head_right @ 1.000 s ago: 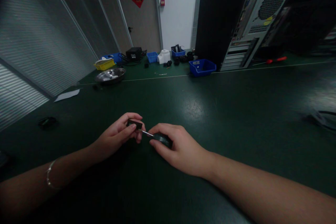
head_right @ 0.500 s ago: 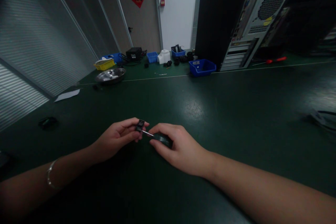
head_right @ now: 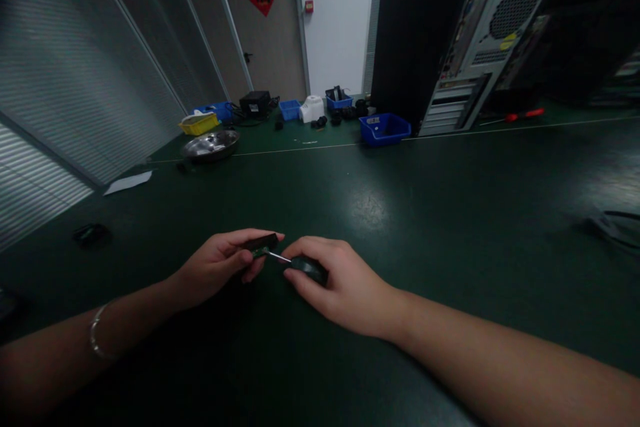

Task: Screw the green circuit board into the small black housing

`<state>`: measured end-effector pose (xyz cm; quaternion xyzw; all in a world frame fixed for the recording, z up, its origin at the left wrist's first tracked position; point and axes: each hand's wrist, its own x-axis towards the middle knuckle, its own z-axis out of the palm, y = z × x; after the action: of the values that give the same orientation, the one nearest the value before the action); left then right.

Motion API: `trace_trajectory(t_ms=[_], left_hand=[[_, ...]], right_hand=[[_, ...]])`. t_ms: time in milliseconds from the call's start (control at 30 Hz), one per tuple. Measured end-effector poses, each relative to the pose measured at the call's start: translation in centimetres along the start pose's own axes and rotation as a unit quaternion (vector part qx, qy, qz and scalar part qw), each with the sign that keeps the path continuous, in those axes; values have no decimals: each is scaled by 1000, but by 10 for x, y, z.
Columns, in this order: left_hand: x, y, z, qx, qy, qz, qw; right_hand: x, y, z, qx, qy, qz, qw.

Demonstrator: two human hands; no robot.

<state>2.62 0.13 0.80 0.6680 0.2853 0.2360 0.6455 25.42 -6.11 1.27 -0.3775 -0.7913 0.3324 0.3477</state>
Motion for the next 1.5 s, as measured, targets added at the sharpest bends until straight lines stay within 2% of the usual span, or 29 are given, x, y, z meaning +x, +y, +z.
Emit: trace_trajectory(t_ms=[133,367,667,767,900,1167,1500], left_hand=[[0,-2,-1,-50,-7,-10,999],[-1,-10,-4,-145,-62,26,987],[-1,-14,-6,-153,-91,44,983],[-3,-10,-4,-148,-95,33,984],[-4,-4,0,-108,-83,-7,991],[-2,0,3,-60,-52,-38,996],[-1,-7,1,-83,-41,-24,995]], right_hand=[[0,-1,0,3,-6,-4,1000],[1,-2,-1,5,-20,-2,1000],[0,-2,-1,8,-27,-14,1000],[0,-2,-1,10,-26,-14,1000],[-1,-1,-1,11,-19,-14,1000],[0,1,0,24,-14,-16,1000],[0,1,-1,13,-5,-1,1000]])
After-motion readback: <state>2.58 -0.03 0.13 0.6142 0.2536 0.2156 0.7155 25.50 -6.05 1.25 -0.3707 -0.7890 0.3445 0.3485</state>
